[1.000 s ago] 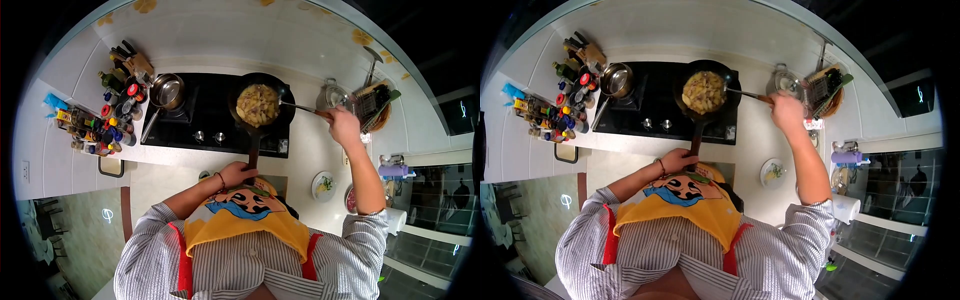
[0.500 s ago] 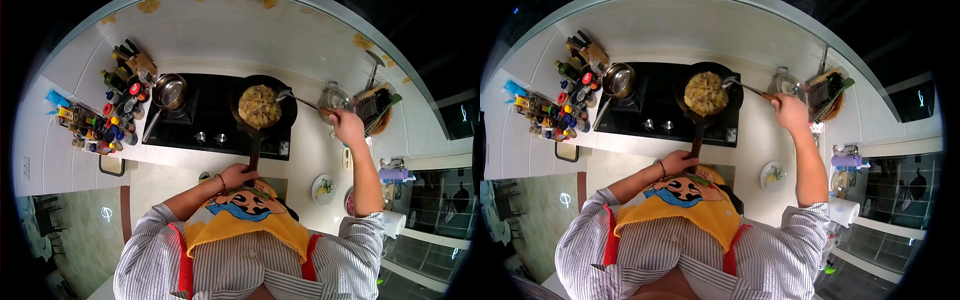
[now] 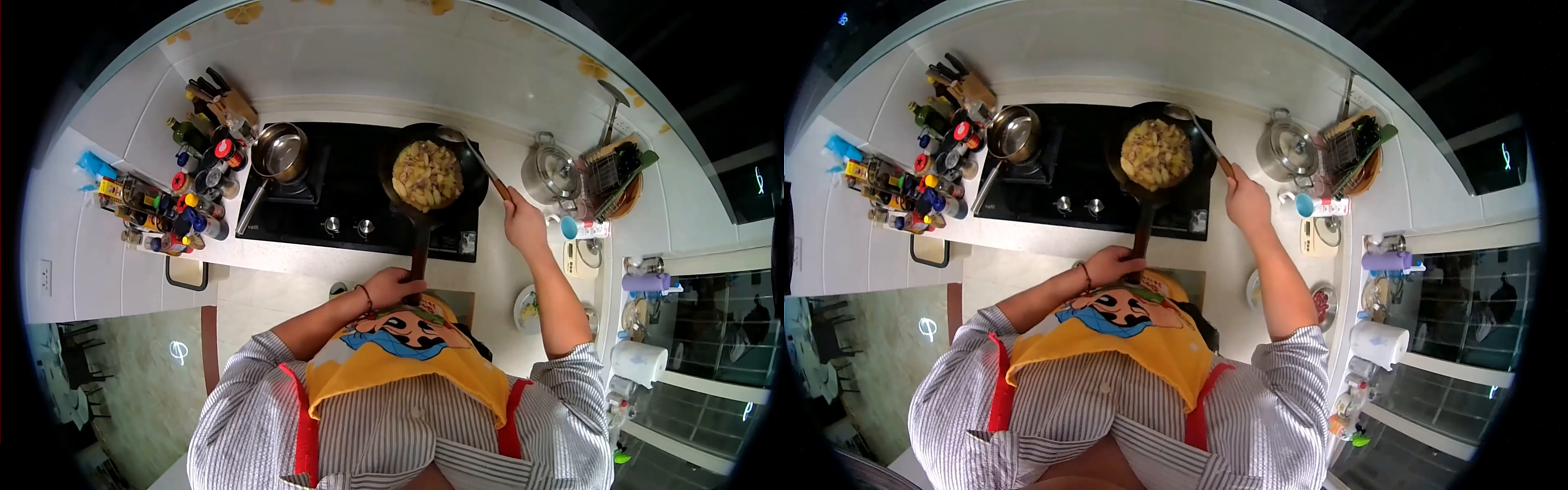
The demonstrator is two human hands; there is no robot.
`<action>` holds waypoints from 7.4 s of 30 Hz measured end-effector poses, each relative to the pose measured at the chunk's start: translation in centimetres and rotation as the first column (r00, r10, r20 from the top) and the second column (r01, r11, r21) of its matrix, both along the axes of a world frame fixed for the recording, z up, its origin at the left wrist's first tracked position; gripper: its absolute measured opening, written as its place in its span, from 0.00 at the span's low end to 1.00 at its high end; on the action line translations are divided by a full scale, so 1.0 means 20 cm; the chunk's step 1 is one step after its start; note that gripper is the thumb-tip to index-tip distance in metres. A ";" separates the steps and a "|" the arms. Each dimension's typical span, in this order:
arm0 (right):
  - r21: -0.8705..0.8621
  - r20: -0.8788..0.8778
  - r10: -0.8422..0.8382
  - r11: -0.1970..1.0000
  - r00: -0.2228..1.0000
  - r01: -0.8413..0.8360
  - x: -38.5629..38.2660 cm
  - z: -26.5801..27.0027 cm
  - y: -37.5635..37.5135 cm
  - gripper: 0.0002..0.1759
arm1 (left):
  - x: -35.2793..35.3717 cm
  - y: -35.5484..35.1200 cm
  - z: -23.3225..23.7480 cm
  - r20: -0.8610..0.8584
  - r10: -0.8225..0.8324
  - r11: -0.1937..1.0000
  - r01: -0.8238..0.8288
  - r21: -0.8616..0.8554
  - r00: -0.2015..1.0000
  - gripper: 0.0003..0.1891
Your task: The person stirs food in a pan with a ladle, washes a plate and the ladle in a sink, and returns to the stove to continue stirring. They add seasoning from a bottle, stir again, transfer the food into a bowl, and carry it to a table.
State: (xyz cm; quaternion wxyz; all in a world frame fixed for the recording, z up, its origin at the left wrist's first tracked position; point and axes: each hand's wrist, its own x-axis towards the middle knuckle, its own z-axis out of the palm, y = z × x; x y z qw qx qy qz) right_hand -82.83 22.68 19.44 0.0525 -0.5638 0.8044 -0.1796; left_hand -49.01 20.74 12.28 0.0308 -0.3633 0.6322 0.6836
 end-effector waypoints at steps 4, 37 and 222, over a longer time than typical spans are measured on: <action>0.093 0.083 -0.013 0.996 0.996 0.005 0.09 -0.06 0.00 0.20 | -0.02 -0.01 0.06 0.012 -0.002 1.000 0.002 0.005 1.000 0.23; 0.039 -0.193 0.310 0.950 0.931 -0.309 0.19 0.15 0.30 0.26 | -0.02 -0.04 0.00 -0.010 -0.056 0.997 0.055 -0.047 0.998 0.26; -0.015 0.311 0.325 0.941 0.893 -0.337 -0.24 -0.46 0.54 0.15 | 0.00 0.19 -0.06 -0.075 0.388 0.920 -0.381 0.086 0.919 0.22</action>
